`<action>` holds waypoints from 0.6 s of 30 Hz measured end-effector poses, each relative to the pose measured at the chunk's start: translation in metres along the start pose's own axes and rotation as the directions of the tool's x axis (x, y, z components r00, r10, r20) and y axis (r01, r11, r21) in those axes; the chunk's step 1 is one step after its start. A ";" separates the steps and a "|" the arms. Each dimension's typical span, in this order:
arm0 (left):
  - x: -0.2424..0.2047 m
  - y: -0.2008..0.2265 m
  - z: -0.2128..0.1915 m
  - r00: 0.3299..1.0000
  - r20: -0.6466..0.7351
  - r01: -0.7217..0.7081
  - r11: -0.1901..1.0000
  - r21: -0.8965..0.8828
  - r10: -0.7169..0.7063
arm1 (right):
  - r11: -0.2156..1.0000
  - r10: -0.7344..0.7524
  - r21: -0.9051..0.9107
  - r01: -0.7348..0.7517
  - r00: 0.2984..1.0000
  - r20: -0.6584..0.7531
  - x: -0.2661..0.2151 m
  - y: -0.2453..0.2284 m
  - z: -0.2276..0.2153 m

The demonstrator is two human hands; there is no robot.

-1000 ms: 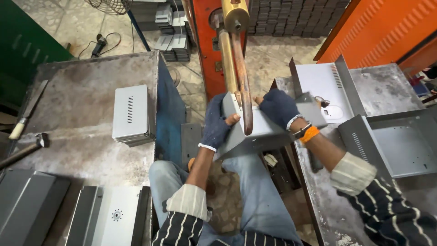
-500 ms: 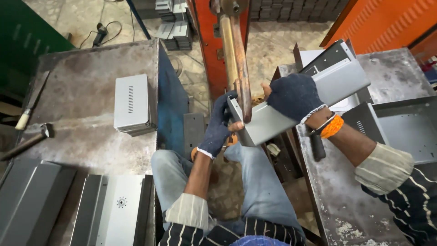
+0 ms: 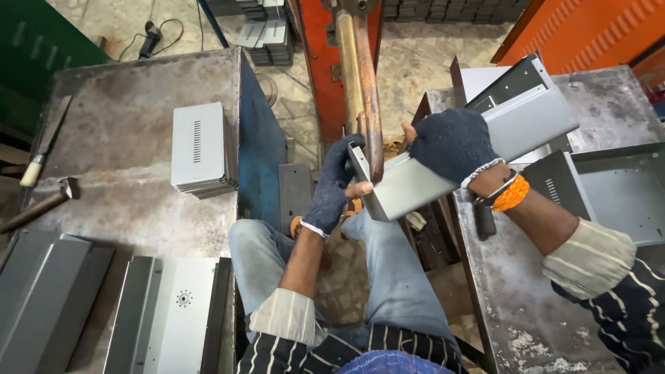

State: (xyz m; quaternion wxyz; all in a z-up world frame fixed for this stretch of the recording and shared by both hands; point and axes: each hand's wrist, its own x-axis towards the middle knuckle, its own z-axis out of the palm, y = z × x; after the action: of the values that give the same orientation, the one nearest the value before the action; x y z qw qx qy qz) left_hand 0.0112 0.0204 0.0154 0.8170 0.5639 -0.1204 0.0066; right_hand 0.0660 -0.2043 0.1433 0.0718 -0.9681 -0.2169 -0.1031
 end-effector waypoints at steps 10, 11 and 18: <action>-0.007 -0.022 -0.006 1.000 -0.024 0.015 0.998 -0.055 -0.016 | 0.999 0.039 -0.033 -0.035 0.993 0.110 0.000 -0.005 0.001; -0.012 -0.031 -0.010 1.000 -0.018 -0.004 0.999 -0.036 0.003 | 0.998 0.042 -0.047 -0.036 0.992 0.121 -0.001 -0.008 0.003; -0.001 -0.018 0.002 0.999 -0.012 -0.045 0.999 0.016 0.045 | 0.997 0.022 -0.077 -0.017 0.998 0.064 0.000 -0.006 0.001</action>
State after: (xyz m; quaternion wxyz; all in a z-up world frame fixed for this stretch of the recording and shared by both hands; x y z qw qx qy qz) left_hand 0.0125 0.0123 -0.0004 0.8131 0.5672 -0.1277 0.0293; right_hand 0.0637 -0.1989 0.1424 0.0287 -0.9750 -0.2057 -0.0791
